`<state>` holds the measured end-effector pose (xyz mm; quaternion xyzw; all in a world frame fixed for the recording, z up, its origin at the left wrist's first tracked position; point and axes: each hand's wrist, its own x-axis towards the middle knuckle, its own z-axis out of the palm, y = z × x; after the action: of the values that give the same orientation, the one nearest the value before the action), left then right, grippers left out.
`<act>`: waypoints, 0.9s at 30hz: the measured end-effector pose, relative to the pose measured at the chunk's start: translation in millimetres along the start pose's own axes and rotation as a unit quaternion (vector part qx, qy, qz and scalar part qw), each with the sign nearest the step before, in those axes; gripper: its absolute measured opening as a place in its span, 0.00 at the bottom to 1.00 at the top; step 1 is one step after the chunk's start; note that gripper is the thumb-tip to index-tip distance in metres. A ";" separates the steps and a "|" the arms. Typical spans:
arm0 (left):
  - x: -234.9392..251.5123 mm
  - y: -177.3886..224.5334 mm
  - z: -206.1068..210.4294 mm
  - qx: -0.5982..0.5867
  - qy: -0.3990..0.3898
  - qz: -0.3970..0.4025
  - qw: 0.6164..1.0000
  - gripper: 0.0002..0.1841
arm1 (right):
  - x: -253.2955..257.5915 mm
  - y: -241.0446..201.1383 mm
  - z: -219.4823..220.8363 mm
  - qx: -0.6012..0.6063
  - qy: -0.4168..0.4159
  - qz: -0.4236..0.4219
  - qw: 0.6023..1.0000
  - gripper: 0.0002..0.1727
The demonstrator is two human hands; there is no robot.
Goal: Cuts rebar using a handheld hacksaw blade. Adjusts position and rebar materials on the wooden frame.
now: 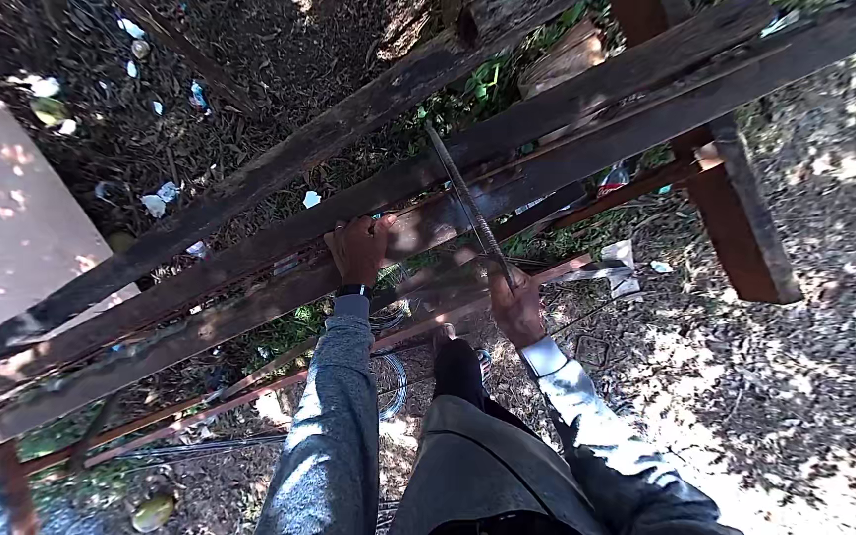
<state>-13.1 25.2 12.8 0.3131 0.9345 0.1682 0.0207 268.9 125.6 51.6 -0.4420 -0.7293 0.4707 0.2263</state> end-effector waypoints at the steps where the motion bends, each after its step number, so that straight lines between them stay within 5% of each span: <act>1: 0.1 0.2 0.2 -0.002 0.002 -0.002 1.000 0.36 | 16.9 -3.7 6.2 -0.004 -0.010 -0.002 1.000 0.25; 5: 0.9 1.9 -0.7 0.021 0.000 -0.010 1.000 0.37 | 63.6 -19.1 24.7 -0.041 -0.032 0.008 0.999 0.29; 11: 2.6 2.3 -1.8 0.026 0.002 -0.011 1.000 0.37 | 64.2 -20.9 33.1 -0.039 -0.023 0.016 0.999 0.28; 21: -4.1 1.6 -8.0 0.000 -0.019 0.005 1.000 0.36 | -33.8 6.3 -3.2 -0.001 0.016 0.030 0.999 0.22; 27: 2.0 -7.0 3.0 0.005 -0.011 -0.004 1.000 0.37 | 57.5 -12.2 44.5 -0.012 0.028 0.004 1.000 0.23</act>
<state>-18.4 22.1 7.9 0.3116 0.9361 0.1600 0.0304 201.3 151.3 37.2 -0.4605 -0.7268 0.4497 0.2396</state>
